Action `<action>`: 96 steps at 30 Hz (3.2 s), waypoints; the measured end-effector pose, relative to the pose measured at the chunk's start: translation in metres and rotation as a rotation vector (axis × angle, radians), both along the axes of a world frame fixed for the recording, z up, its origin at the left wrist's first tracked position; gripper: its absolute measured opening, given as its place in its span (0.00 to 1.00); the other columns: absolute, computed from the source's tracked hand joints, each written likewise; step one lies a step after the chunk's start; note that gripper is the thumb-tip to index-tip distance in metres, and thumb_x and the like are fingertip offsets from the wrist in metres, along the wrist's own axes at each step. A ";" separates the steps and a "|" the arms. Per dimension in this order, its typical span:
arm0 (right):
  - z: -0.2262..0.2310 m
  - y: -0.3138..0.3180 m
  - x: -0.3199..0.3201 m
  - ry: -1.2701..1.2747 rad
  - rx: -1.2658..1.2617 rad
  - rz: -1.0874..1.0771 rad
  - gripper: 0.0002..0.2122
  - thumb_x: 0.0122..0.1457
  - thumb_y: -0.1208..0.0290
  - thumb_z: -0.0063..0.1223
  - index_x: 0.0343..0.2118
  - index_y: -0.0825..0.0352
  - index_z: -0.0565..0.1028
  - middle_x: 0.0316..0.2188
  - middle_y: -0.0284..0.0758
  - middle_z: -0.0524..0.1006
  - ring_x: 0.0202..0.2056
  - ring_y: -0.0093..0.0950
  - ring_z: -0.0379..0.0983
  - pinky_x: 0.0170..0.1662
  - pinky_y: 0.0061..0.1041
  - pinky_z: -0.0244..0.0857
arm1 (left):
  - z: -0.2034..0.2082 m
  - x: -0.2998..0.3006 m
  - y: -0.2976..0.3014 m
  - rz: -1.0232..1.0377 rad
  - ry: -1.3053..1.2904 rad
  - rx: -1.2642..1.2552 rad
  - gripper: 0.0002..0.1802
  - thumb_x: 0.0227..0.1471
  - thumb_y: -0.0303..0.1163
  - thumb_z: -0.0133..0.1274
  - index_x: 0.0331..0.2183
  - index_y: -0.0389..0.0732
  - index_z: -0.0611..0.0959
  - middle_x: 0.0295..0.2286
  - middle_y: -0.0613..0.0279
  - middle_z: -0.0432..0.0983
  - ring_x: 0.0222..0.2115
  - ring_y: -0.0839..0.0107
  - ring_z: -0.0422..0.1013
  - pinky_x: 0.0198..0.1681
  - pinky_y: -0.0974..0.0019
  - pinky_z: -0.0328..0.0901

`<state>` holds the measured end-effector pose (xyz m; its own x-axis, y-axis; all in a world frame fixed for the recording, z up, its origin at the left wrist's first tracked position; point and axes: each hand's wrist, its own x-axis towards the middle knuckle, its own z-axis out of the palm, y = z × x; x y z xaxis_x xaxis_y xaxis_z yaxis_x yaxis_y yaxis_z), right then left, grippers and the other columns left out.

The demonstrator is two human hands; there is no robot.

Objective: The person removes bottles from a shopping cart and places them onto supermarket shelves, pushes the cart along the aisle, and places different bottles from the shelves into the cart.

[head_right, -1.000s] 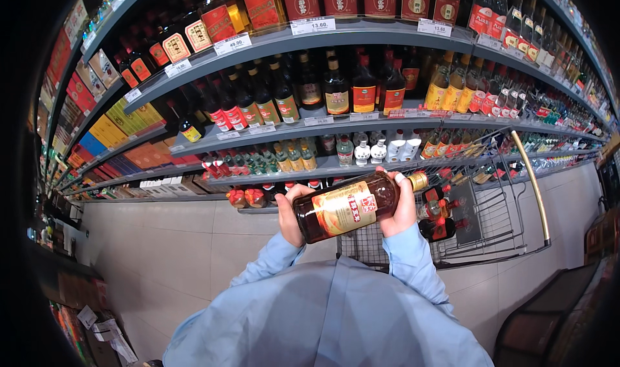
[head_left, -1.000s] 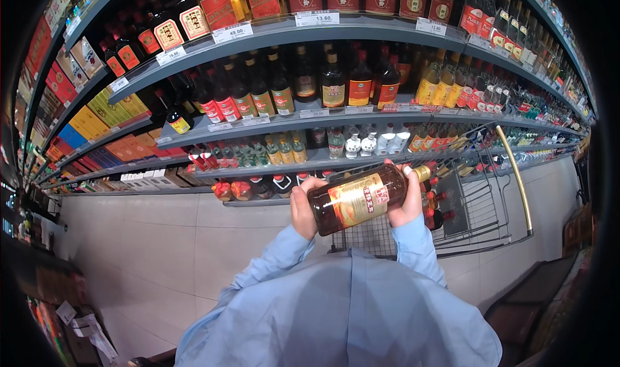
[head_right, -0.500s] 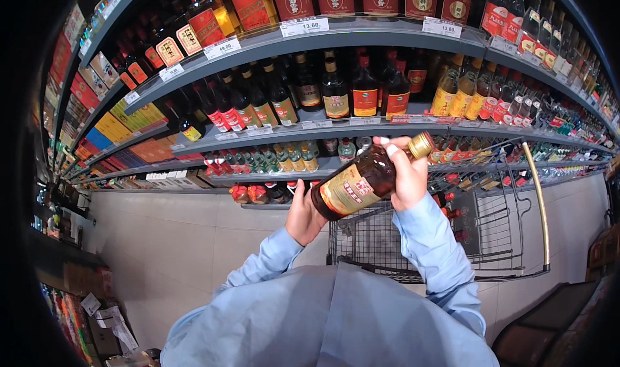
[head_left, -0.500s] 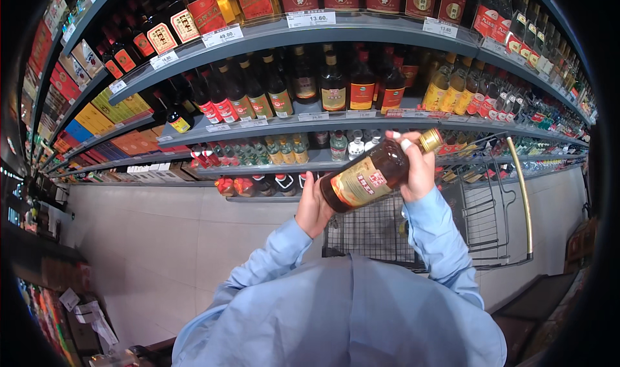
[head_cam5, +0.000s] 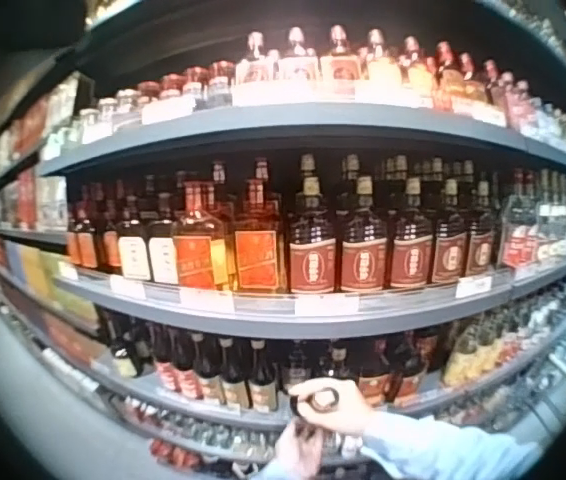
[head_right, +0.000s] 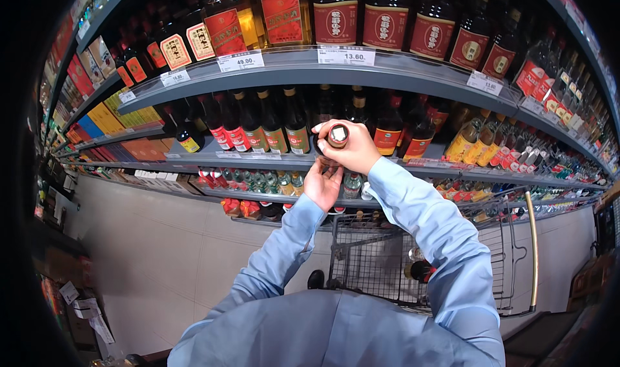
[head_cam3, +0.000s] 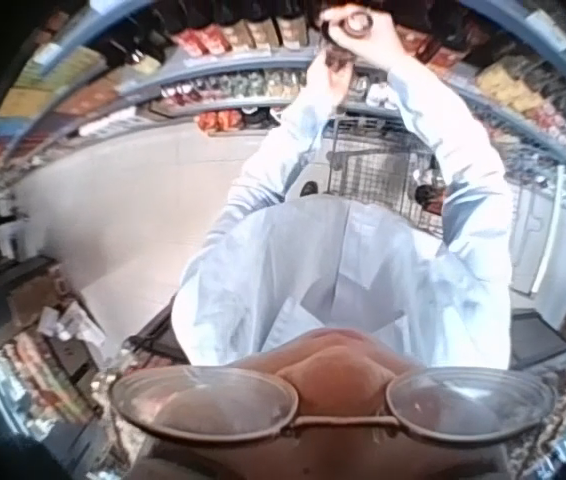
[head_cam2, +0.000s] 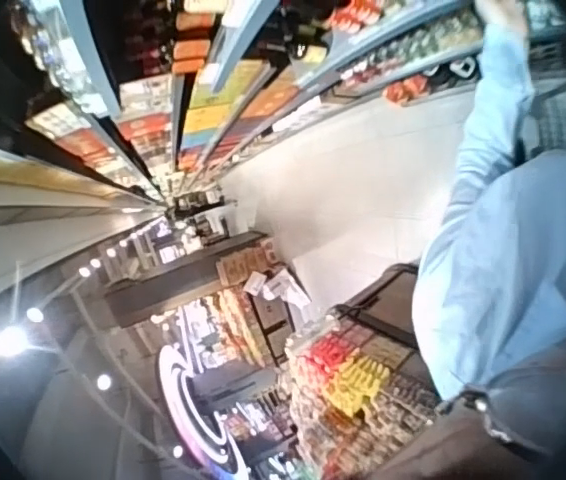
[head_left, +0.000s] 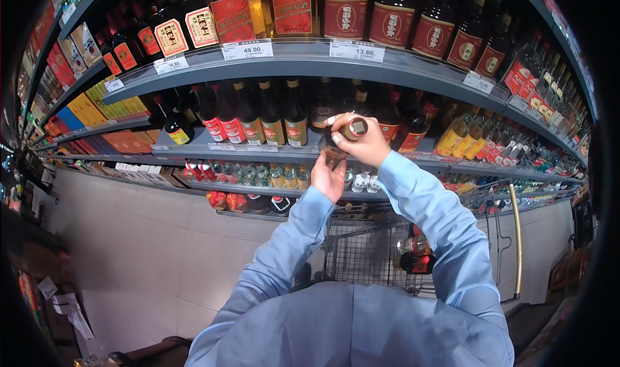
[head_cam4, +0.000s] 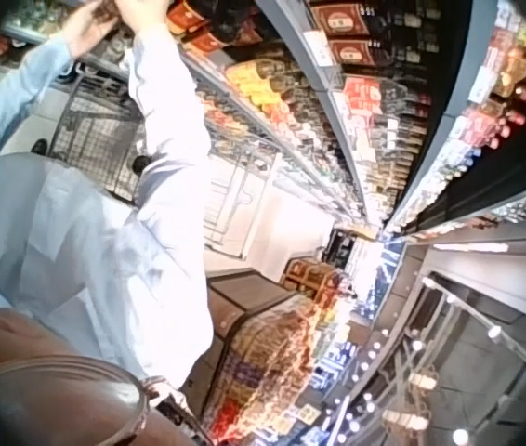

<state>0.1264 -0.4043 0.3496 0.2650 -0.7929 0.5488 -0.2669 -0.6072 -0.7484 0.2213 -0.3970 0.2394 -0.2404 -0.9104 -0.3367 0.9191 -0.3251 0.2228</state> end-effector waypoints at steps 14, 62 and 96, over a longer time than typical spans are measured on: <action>-0.044 -0.105 0.015 0.049 0.095 -0.024 0.06 0.44 0.76 0.54 0.26 0.70 0.72 0.32 0.39 0.77 0.36 0.27 0.74 0.41 0.24 0.66 | -0.031 -0.002 -0.092 0.007 0.077 0.149 0.14 0.58 0.41 0.35 0.38 0.42 0.69 0.37 0.64 0.65 0.38 0.74 0.62 0.48 0.71 0.58; -0.122 -0.055 -0.018 0.248 0.041 -0.834 0.06 0.48 0.73 0.52 0.25 0.70 0.71 0.23 0.41 0.73 0.26 0.36 0.72 0.29 0.29 0.64 | -0.033 0.010 -0.088 -0.081 0.080 0.042 0.36 0.50 0.19 0.40 0.56 0.59 0.50 0.43 0.54 0.59 0.44 0.62 0.61 0.50 0.63 0.61; -0.242 0.180 -0.037 -0.387 0.916 -0.466 0.11 0.53 0.78 0.49 0.41 0.68 0.67 0.23 0.27 0.71 0.27 0.14 0.67 0.29 0.13 0.61 | -0.124 0.039 0.077 -0.933 -0.500 -0.399 0.15 0.52 0.28 0.45 0.44 0.40 0.71 0.38 0.64 0.70 0.39 0.76 0.67 0.42 0.74 0.61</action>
<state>0.0891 -0.2242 0.1079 -0.2297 -0.9200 -0.3176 0.0247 0.3207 -0.9469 0.2602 -0.3200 0.1159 -0.8019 -0.5100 -0.3113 0.1336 -0.6608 0.7386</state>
